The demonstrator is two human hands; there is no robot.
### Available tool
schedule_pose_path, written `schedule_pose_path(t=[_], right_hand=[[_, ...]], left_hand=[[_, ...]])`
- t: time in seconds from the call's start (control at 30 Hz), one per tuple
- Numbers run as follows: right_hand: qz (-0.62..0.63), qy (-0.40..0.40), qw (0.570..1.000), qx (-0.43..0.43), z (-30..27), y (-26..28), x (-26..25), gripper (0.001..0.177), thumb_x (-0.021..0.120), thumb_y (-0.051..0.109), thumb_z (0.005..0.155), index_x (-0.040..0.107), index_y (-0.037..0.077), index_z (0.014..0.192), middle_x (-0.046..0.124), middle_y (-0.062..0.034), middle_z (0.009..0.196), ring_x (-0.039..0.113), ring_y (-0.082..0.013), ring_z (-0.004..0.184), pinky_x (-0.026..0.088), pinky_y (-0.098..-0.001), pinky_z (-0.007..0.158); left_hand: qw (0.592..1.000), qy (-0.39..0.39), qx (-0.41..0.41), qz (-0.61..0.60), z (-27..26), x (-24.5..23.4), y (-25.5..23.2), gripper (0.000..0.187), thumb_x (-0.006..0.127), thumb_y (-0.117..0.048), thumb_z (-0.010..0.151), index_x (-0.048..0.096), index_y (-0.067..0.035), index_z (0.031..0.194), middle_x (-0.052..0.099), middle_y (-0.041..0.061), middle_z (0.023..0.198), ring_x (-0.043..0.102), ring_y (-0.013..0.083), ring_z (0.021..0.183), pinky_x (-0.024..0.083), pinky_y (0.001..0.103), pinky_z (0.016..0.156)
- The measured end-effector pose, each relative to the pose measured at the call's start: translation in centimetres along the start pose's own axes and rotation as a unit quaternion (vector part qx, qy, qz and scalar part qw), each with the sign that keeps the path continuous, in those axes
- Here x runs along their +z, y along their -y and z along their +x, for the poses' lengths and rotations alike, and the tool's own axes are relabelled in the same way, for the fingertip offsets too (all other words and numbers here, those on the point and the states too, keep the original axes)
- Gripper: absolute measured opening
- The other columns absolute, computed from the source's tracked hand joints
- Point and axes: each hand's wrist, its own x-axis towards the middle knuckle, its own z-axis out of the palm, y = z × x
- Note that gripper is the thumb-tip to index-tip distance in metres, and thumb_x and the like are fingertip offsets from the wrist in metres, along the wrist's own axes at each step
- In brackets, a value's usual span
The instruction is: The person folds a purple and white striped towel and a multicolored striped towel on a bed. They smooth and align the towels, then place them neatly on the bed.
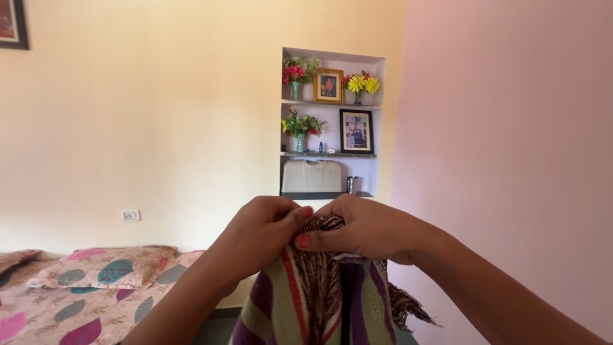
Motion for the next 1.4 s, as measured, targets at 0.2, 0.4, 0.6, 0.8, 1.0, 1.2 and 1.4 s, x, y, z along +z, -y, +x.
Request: schedule_pose_path(t=[0.2, 0.4, 0.6, 0.8, 1.0, 1.2, 1.4], right_hand=[[-0.01, -0.105, 0.991, -0.084, 2.1, 0.2, -3.0, 0.05, 0.079, 0.046, 0.076, 0.083, 0.002, 0.1, 0.079, -0.007, 0.088, 0.07, -0.0147, 0.08, 0.055, -0.0308, 0.075], [-0.003, -0.243, 0.968, -0.056, 3.6, 0.5, -8.8, 0.054, 0.081, 0.045, 0.074, 0.08, 0.003, 0.108, 0.08, -0.0143, 0.102, 0.072, -0.0219, 0.091, 0.055, -0.0326, 0.085], [0.057, -0.312, 0.948, -0.035, 2.1, -0.4, -11.3, 0.057, 0.08, 0.043, 0.076, 0.076, 0.0, 0.113, 0.078, -0.015, 0.102, 0.072, -0.0222, 0.095, 0.057, -0.0347, 0.088], [0.048, -0.338, 0.94, -0.015, 0.4, -2.4, -12.1, 0.052, 0.078, 0.041, 0.078, 0.077, 0.001, 0.111, 0.078, -0.0141, 0.1, 0.073, -0.0224, 0.095, 0.057, -0.0341, 0.086], [0.047, -0.358, 0.932, 0.01, -1.0, -4.4, -13.4, 0.049, 0.077, 0.039, 0.081, 0.077, 0.001, 0.111, 0.078, -0.0169, 0.1, 0.073, -0.0271, 0.095, 0.059, -0.0391, 0.087], [-0.09, -0.228, 0.967, -0.064, -2.5, -5.5, -11.2, 0.064, 0.079, 0.044, 0.085, 0.064, 0.012, 0.139, 0.073, -0.0093, 0.129, 0.069, -0.025, 0.113, 0.057, -0.0395, 0.096], [0.084, -0.045, 0.995, -0.007, -2.4, -7.9, -3.6, 0.064, 0.083, 0.041, 0.083, 0.062, 0.009, 0.134, 0.077, -0.0044, 0.119, 0.07, -0.0144, 0.112, 0.056, -0.0313, 0.095]], left_hand=[[0.986, 0.05, 0.089, -0.135, -1.2, -0.7, 2.8, 0.044, 0.06, -0.041, 0.096, 0.078, -0.001, 0.106, 0.076, 0.001, 0.086, 0.065, 0.0069, 0.078, 0.053, 0.024, 0.075], [0.991, 0.036, 0.018, -0.131, -1.6, -1.4, 3.9, 0.047, 0.062, -0.042, 0.09, 0.078, -0.004, 0.113, 0.082, 0.003, 0.092, 0.073, 0.0106, 0.084, 0.057, 0.025, 0.079], [0.996, 0.056, -0.016, -0.069, -2.4, -1.0, 4.2, 0.052, 0.064, -0.046, 0.089, 0.078, -0.006, 0.12, 0.085, 0.004, 0.1, 0.077, 0.011, 0.096, 0.059, 0.028, 0.09], [0.994, 0.059, 0.057, 0.071, -1.1, 0.4, 4.2, 0.047, 0.063, -0.048, 0.099, 0.082, -0.006, 0.108, 0.085, 0.003, 0.087, 0.073, 0.0136, 0.085, 0.057, 0.029, 0.08], [0.994, -0.082, 0.004, 0.078, 0.4, 2.0, 1.8, 0.033, 0.061, -0.043, 0.098, 0.075, -0.013, 0.101, 0.064, 0.012, 0.056, 0.048, 0.0176, 0.05, 0.039, 0.038, 0.054], [0.994, -0.079, 0.072, 0.031, 1.4, 5.2, -1.1, 0.024, 0.059, -0.022, 0.091, 0.079, -0.013, 0.1, 0.073, 0.009, 0.063, 0.054, 0.0177, 0.049, 0.043, 0.039, 0.052], [0.991, -0.05, 0.111, 0.06, 1.6, 7.4, -3.0, 0.022, 0.063, -0.023, 0.091, 0.077, -0.007, 0.095, 0.074, 0.011, 0.07, 0.069, 0.02, 0.061, 0.053, 0.036, 0.061]])
